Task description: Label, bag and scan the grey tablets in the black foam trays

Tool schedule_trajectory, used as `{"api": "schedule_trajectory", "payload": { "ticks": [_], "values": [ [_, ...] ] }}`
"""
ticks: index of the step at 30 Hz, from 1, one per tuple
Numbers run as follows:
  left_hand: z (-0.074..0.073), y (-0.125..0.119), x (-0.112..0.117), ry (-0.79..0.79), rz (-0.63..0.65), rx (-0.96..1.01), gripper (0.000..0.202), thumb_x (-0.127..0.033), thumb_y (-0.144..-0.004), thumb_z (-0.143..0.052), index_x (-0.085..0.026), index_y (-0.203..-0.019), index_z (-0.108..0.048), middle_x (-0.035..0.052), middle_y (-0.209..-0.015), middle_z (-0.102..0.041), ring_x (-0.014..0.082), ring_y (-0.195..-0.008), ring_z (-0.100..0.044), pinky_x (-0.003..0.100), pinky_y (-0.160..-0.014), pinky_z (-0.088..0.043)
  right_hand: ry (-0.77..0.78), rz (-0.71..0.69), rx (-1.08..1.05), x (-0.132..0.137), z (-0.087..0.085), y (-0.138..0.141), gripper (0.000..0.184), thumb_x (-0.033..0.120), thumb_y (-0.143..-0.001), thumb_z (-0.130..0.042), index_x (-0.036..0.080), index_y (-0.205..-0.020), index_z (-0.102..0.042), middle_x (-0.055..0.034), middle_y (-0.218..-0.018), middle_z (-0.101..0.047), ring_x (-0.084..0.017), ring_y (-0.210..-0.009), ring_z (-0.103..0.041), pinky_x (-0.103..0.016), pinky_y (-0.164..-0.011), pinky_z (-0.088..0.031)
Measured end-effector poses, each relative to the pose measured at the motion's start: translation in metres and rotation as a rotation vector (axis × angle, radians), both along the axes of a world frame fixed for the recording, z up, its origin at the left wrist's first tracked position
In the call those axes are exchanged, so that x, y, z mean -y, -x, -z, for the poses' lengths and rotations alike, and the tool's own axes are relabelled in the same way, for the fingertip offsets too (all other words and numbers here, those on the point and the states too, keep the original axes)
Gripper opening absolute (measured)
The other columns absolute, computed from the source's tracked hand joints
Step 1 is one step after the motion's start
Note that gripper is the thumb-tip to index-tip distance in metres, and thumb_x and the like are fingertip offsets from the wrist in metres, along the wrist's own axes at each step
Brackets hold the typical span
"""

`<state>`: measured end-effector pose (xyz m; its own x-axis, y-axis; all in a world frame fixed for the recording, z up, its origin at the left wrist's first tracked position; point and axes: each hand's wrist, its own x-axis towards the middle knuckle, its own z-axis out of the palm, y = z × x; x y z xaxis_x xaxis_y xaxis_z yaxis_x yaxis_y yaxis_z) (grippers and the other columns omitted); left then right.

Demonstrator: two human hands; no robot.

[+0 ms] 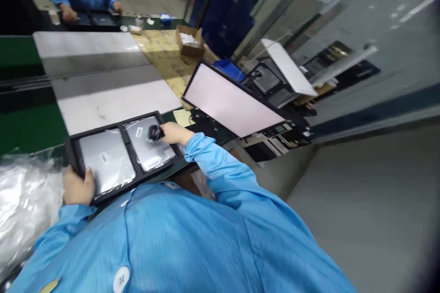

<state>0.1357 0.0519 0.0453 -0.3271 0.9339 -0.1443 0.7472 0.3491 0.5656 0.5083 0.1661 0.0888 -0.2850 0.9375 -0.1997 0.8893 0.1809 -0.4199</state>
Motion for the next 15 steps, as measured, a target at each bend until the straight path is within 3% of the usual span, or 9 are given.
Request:
{"api": "schedule_trajectory", "payload": {
  "ticks": [6, 10, 15],
  "values": [
    [0.005, -0.010, 0.006, 0.042, -0.080, 0.069, 0.083, -0.042, -0.098, -0.050, 0.009, -0.161, -0.028, 0.0309, -0.163, -0.035, 0.0386, -0.154, -0.036, 0.047, -0.131, -0.028, -0.024, -0.103, 0.014, -0.003, -0.008, 0.001, 0.027, 0.008, -0.069, -0.082, 0.016, -0.094, -0.076, -0.0081, -0.085, -0.077, -0.030, -0.092, -0.075, -0.038, -0.092, -0.056],
    [0.011, -0.009, 0.009, 0.013, -0.080, 0.091, 0.083, -0.041, -0.098, -0.053, 0.009, -0.160, -0.029, 0.0309, -0.162, -0.038, 0.0399, -0.153, -0.037, 0.050, -0.130, -0.030, -0.008, -0.096, 0.124, -0.021, -0.013, 0.021, 0.020, 0.012, -0.077, -0.079, 0.013, -0.096, -0.076, -0.0119, -0.096, -0.079, -0.030, -0.098, -0.076, -0.035, -0.092, -0.056],
    [0.009, -0.010, 0.010, 0.034, -0.112, 0.119, 0.082, -0.042, -0.099, -0.050, 0.007, -0.161, -0.029, 0.0296, -0.163, -0.037, 0.0420, -0.153, -0.037, 0.055, -0.128, -0.032, 0.158, -0.035, 0.156, -0.031, -0.004, 0.045, 0.013, 0.021, -0.084, -0.076, 0.012, -0.092, -0.078, -0.0132, -0.100, -0.080, -0.028, -0.098, -0.076, -0.031, -0.089, -0.057]
  ]
}}
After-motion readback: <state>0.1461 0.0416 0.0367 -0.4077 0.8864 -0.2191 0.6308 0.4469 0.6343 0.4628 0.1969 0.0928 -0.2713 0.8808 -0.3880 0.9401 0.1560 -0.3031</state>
